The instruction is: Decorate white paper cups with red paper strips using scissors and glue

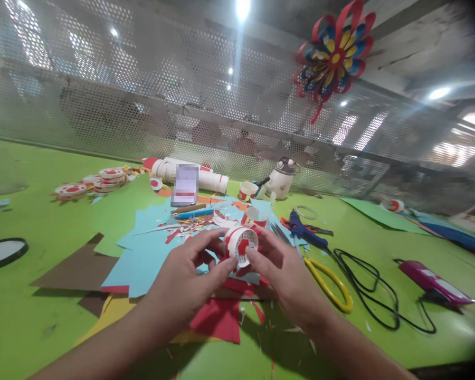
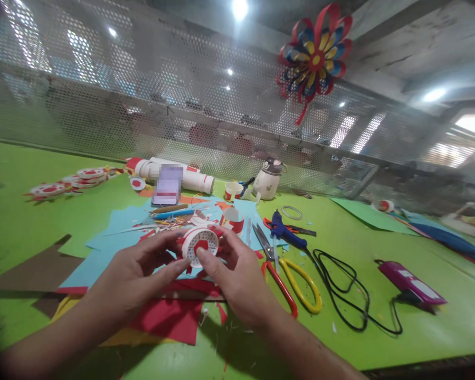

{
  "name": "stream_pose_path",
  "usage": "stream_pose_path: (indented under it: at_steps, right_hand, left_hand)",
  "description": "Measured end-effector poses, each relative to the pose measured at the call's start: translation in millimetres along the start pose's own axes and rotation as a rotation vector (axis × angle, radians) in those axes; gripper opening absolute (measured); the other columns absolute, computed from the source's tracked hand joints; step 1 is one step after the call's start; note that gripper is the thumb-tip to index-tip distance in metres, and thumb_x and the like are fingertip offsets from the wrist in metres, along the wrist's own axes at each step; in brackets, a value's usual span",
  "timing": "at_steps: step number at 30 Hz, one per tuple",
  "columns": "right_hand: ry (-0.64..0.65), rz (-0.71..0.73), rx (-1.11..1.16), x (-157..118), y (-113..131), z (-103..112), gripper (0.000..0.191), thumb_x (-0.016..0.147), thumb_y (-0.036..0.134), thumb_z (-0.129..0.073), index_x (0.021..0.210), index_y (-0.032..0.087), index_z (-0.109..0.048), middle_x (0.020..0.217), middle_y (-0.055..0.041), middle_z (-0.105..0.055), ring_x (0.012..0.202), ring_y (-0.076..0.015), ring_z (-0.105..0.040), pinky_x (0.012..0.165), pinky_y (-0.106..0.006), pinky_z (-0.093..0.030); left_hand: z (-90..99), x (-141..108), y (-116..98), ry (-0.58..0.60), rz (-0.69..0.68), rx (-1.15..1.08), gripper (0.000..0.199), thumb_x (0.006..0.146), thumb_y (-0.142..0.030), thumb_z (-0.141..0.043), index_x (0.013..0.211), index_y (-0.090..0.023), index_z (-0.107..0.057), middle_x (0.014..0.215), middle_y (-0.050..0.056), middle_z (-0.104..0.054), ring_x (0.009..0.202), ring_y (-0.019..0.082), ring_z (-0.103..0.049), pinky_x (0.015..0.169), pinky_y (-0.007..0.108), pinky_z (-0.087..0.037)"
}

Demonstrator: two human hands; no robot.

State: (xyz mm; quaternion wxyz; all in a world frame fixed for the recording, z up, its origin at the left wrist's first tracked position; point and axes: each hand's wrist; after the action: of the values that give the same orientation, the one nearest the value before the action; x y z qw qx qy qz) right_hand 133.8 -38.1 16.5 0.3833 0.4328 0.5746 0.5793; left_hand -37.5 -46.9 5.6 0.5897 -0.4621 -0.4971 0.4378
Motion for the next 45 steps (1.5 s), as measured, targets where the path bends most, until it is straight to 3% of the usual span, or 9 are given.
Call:
stream_pose_path:
  at_steps: [3,7,12,18,23,29,36,45]
  right_hand:
    - [-0.067,-0.007,-0.094,-0.2,2.4,-1.3,0.055,0.079,0.041,-0.068,0.127,0.022,-0.047,0.112,-0.0096,-0.066,0.1,-0.0228,-0.063,0.075,-0.035,-0.054]
    - [-0.115,0.017,-0.144,1.1,-1.0,-2.7,0.064,0.076,0.039,-0.071,0.132,0.024,-0.041,0.109,-0.0084,-0.064,0.098,-0.0225,-0.062,0.079,-0.037,-0.052]
    - [-0.087,0.023,-0.164,2.6,-3.4,-3.0,0.05,0.078,0.032,-0.068,0.122,0.021,-0.047,0.101,-0.0066,-0.068,0.092,-0.0194,-0.063,0.083,-0.037,-0.05]
    - [-0.113,-0.013,-0.216,3.4,-4.4,-1.8,0.038,0.077,0.029,-0.065,0.112,0.019,-0.054,0.096,-0.0067,-0.068,0.084,-0.0184,-0.063,0.078,-0.036,-0.049]
    - [-0.117,-0.036,-0.177,5.3,-4.5,-1.4,0.047,0.076,0.025,-0.064,0.12,0.021,-0.048,0.1,-0.0067,-0.068,0.085,-0.0184,-0.062,0.073,-0.033,-0.05]
    - [-0.13,-0.058,-0.172,5.0,-3.0,-2.4,0.051,0.075,0.024,-0.063,0.123,0.021,-0.046,0.088,-0.003,-0.064,0.073,-0.0148,-0.059,0.065,-0.03,-0.05]
    - [-0.126,-0.078,-0.216,3.1,-1.5,-4.3,0.052,0.075,0.024,-0.062,0.125,0.02,-0.045,0.09,-0.0034,-0.063,0.074,-0.0152,-0.059,0.067,-0.031,-0.05]
    - [-0.107,-0.082,-0.249,5.4,-3.8,-4.4,0.053,0.075,0.022,-0.061,0.125,0.021,-0.045,0.085,-0.0027,-0.062,0.072,-0.0153,-0.058,0.066,-0.032,-0.05]
  left_hand:
    - [-1.5,-1.2,0.8,-0.026,-0.059,0.079,0.039,0.076,-0.033,-0.068,0.113,-0.022,-0.066,0.096,0.007,-0.068,0.075,0.02,-0.062,0.07,0.033,-0.053]
    - [-4.8,-1.9,3.6,-0.007,-0.1,0.08,0.037,0.076,-0.03,-0.068,0.112,-0.022,-0.067,0.104,0.008,-0.068,0.087,0.023,-0.064,0.077,0.034,-0.052]
    - [-6.6,-1.1,5.7,0.058,-0.06,0.041,0.034,0.078,-0.03,-0.067,0.11,-0.02,-0.066,0.1,0.009,-0.069,0.091,0.025,-0.063,0.081,0.036,-0.052]
    - [-4.7,0.8,4.4,0.101,-0.038,0.031,0.038,0.08,-0.035,-0.064,0.113,-0.018,-0.065,0.089,0.007,-0.068,0.084,0.022,-0.063,0.072,0.031,-0.052]
    - [-3.6,1.9,6.6,0.112,-0.045,0.061,0.035,0.081,-0.033,-0.061,0.111,-0.016,-0.066,0.085,0.005,-0.067,0.081,0.021,-0.062,0.068,0.029,-0.05]
    - [-4.0,1.7,10.1,0.091,0.019,0.047,0.045,0.08,-0.03,-0.059,0.123,-0.016,-0.057,0.079,0.0,-0.062,0.063,0.013,-0.057,0.057,0.024,-0.046]
    - [-5.2,1.5,8.1,0.029,-0.101,0.214,0.035,0.079,-0.027,-0.057,0.112,-0.015,-0.063,0.075,0.0,-0.064,0.063,0.012,-0.058,0.058,0.023,-0.046]
    - [-4.8,0.4,10.4,0.007,-0.116,0.277,0.031,0.08,-0.026,-0.056,0.108,-0.017,-0.063,0.073,-0.001,-0.064,0.063,0.012,-0.058,0.059,0.023,-0.047]
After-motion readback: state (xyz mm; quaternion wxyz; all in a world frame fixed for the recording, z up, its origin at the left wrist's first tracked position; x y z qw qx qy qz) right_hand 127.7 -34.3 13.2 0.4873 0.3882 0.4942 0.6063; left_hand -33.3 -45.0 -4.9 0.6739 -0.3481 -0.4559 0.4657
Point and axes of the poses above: each hand's wrist, its own x-axis towards the middle knuckle, its own z-axis out of the back of the hand, y = z × x
